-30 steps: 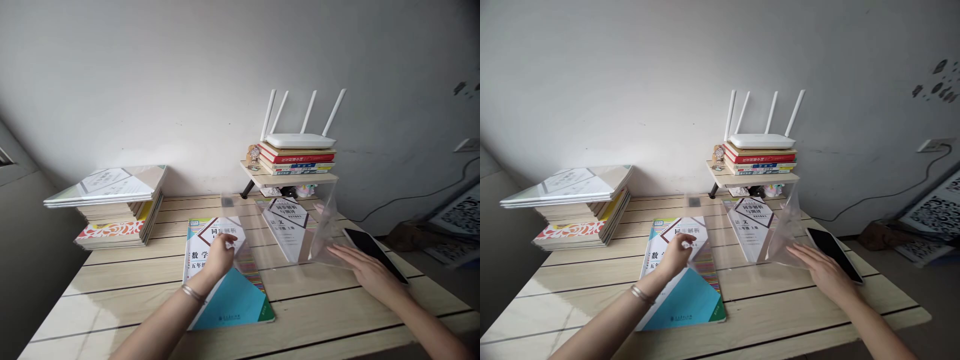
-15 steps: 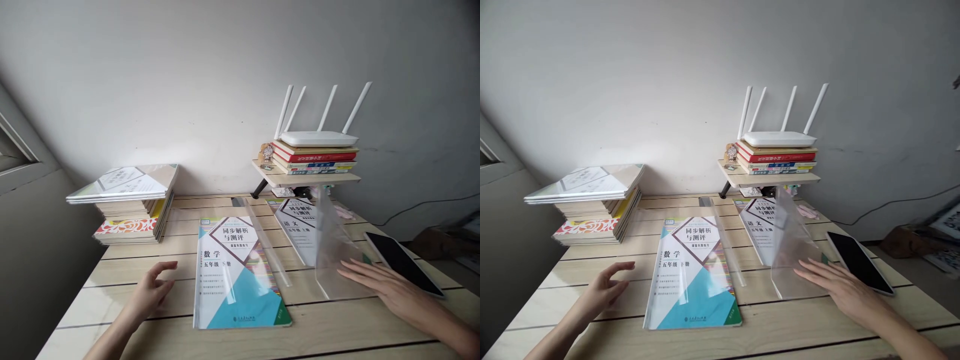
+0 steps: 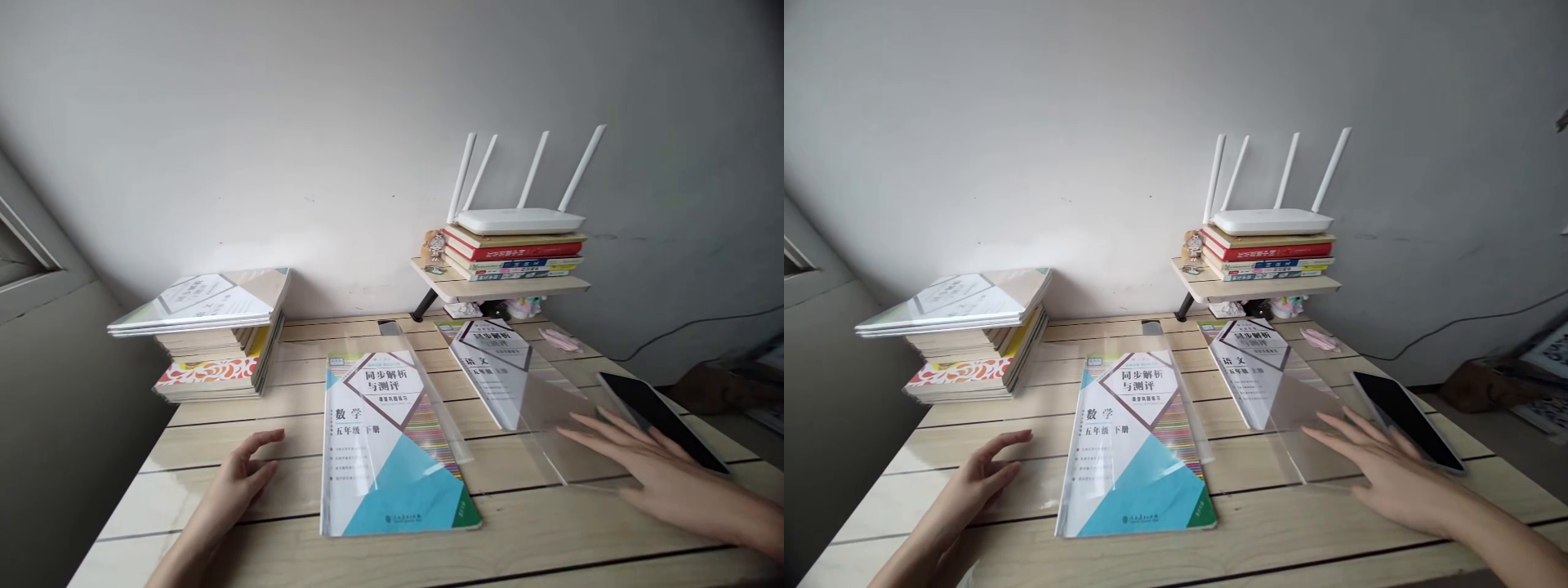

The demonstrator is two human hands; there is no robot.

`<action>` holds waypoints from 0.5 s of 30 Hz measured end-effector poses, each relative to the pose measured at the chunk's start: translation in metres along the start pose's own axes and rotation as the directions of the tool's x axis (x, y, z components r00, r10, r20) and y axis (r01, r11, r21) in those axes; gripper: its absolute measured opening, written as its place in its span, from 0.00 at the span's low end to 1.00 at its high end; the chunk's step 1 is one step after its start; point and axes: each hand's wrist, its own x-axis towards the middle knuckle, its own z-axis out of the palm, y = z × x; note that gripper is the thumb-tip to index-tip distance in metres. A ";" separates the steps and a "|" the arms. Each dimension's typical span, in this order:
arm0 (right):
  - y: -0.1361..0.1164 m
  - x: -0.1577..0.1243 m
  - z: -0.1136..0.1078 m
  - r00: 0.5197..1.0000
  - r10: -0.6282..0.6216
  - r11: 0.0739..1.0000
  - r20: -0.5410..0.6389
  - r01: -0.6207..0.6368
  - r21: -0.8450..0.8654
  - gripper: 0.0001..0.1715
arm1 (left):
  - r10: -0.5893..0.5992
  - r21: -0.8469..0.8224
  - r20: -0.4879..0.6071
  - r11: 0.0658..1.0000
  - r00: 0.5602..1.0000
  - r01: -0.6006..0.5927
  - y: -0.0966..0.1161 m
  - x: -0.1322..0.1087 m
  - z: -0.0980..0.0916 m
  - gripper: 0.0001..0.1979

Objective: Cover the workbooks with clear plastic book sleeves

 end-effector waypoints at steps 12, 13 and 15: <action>-0.189 0.045 0.015 0.809 -0.223 0.932 -0.544 0.340 0.123 0.31 | 0.017 -0.052 -0.018 0.999 1.000 -0.018 0.006 -0.009 0.003 0.33; -0.188 0.049 0.011 0.772 -0.225 0.928 -0.594 0.355 0.109 0.30 | 0.012 -0.057 -0.012 0.998 1.000 -0.013 0.007 -0.011 0.003 0.32; -0.182 0.052 -0.006 0.680 -0.229 0.928 -0.696 0.368 0.054 0.31 | 0.012 -0.069 -0.007 0.998 1.000 -0.013 0.008 -0.012 0.003 0.32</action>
